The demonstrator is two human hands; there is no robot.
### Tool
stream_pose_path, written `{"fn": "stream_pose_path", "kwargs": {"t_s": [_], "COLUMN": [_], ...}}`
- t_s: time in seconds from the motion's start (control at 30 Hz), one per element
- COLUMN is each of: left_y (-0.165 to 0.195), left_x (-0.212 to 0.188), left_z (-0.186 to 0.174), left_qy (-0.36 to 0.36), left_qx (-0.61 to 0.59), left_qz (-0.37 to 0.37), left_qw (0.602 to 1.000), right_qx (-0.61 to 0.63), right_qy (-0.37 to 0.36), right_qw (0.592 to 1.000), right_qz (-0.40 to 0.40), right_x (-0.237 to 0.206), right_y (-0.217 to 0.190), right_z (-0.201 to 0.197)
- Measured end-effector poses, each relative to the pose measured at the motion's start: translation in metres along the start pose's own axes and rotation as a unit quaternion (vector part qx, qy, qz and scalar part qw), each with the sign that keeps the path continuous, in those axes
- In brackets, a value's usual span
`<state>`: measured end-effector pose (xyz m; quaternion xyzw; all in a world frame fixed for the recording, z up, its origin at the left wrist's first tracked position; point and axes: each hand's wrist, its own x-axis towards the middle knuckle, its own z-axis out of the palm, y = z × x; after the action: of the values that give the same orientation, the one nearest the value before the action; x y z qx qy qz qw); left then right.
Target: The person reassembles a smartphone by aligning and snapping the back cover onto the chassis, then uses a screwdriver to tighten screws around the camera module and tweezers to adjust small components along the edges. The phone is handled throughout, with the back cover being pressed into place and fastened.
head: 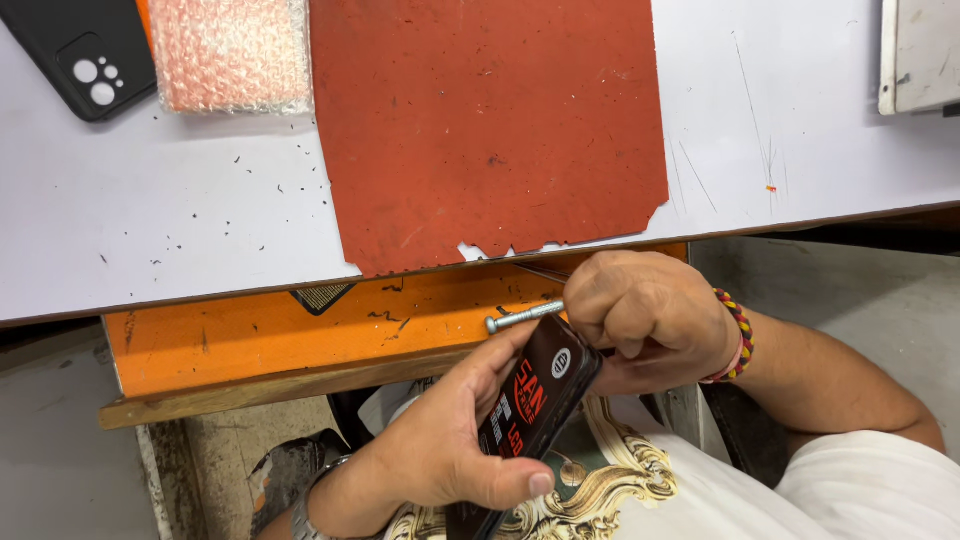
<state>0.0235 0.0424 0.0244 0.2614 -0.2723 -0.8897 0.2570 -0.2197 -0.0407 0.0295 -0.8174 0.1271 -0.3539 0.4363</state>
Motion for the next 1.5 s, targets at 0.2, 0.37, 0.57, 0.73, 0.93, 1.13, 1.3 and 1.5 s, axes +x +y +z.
{"fn": "stream_pose_path", "kwargs": {"t_s": [0.2, 0.37, 0.57, 0.73, 0.93, 1.13, 1.3, 1.5], "left_y": [-0.008, -0.009, 0.013, 0.025, 0.014, 0.022, 0.045, 0.063], "left_x": [0.006, 0.009, 0.007, 0.004, 0.003, -0.006, -0.012, -0.011], "left_z": [-0.007, -0.009, -0.001, 0.008, 0.01, -0.002, -0.002, 0.004], "left_qy": [-0.034, -0.044, 0.052, 0.206, 0.17, 0.094, 0.074, 0.054], "left_qx": [-0.041, -0.062, 0.126, 0.442, 0.578, 0.581, 0.633, 0.713], "left_qz": [0.024, 0.022, 0.102, 0.143, 0.17, 0.219, 0.221, 0.217], "left_qw": [0.998, 0.997, 0.985, 0.861, 0.78, 0.778, 0.738, 0.665], "right_qx": [-0.008, -0.026, -0.027, 0.319, 0.475, 0.165, 0.241, 0.566], "right_qy": [0.011, 0.025, 0.039, 0.136, 0.077, 0.046, 0.06, 0.056], "right_qw": [1.0, 0.999, 0.999, 0.93, 0.817, 0.98, 0.959, 0.738], "right_qz": [-0.001, 0.008, -0.003, 0.123, 0.316, 0.098, 0.137, 0.363], "right_x": [-0.003, -0.003, -0.002, -0.016, -0.036, -0.029, -0.02, -0.022], "right_y": [0.002, 0.001, 0.002, 0.002, 0.006, 0.004, -0.007, -0.001], "right_z": [0.004, 0.006, -0.003, 0.015, 0.009, 0.014, 0.016, 0.019]}}
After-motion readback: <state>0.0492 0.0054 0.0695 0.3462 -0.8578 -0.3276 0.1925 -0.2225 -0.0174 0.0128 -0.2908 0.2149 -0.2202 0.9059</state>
